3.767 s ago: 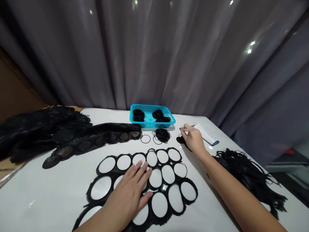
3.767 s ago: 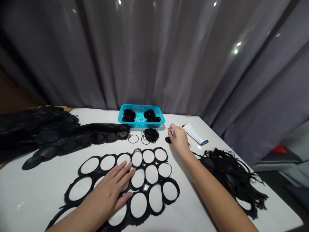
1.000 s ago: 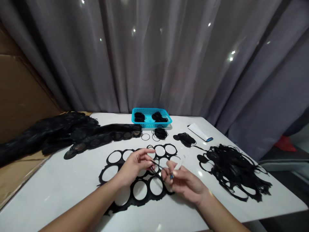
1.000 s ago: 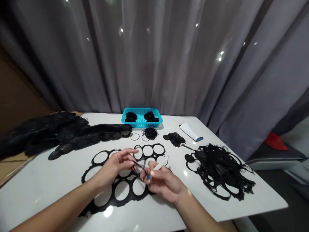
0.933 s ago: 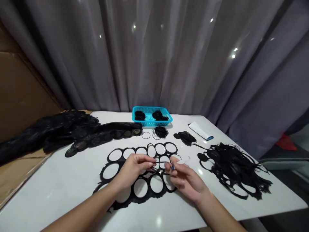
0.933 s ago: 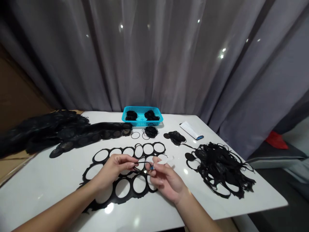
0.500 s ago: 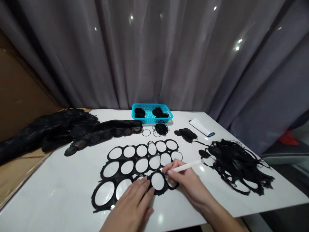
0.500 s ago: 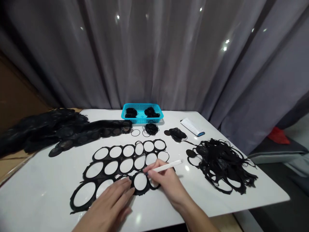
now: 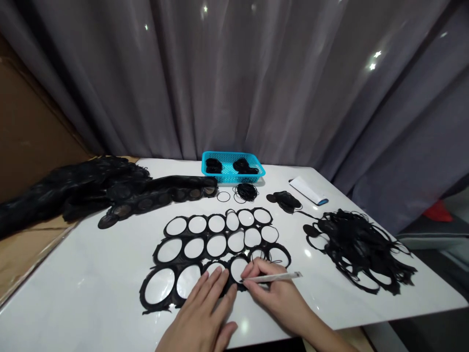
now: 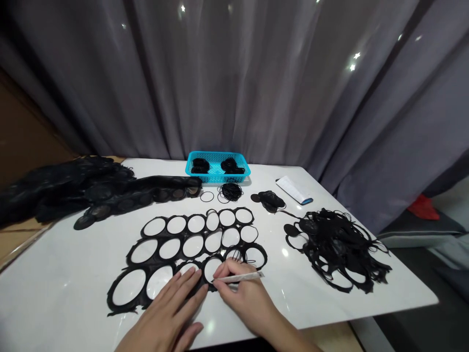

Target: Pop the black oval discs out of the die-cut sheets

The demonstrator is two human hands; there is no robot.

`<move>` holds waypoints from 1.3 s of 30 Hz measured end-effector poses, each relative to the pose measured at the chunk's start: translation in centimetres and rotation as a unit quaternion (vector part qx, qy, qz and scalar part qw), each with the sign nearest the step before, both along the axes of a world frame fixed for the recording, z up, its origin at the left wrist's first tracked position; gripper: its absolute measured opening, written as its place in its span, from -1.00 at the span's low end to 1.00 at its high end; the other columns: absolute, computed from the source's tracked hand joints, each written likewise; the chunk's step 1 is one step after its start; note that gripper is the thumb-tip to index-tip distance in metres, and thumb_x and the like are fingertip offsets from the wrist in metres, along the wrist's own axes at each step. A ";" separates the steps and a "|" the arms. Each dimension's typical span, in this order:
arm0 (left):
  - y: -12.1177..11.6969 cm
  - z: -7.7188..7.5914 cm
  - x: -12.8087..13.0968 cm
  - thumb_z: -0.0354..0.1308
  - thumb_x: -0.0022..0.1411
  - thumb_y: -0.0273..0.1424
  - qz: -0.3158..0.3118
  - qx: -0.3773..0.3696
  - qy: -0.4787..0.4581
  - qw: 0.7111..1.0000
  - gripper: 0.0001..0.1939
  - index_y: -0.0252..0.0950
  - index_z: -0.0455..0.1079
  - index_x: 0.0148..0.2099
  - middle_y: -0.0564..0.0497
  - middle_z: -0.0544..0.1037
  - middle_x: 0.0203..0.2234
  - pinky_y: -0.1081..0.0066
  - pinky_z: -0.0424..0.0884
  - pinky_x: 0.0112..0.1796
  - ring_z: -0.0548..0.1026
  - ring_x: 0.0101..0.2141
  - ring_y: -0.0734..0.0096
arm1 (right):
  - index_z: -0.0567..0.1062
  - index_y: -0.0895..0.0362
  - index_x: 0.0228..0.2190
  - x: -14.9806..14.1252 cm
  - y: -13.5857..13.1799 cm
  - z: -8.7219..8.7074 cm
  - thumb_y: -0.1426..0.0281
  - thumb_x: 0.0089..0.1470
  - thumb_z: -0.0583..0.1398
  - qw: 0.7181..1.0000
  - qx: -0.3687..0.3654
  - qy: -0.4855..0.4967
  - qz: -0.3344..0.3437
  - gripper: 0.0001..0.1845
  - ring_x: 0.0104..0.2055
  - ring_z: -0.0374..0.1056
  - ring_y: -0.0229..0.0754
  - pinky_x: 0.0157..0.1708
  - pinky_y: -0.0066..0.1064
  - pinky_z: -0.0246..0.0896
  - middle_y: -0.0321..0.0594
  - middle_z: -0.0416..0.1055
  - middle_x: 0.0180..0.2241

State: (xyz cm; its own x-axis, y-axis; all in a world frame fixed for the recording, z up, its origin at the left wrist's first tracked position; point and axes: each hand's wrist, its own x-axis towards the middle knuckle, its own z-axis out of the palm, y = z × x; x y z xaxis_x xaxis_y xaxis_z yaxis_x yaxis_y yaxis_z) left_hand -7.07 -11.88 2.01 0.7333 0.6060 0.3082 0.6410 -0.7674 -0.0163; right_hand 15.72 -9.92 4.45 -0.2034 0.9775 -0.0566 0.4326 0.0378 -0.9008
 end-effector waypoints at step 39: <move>0.0 0.6 -0.4 0.05 0.44 -0.25 -0.026 0.119 0.033 0.992 -0.58 -0.27 0.39 0.24 -0.13 0.46 0.18 0.20 0.55 -0.03 0.49 0.12 0.09 | 0.31 0.06 -0.48 5.5 5.0 1.3 0.19 0.22 0.18 0.997 0.028 -0.032 -0.067 -0.70 -0.12 0.46 -0.03 -0.17 -0.31 0.24 -0.17 0.57 -0.25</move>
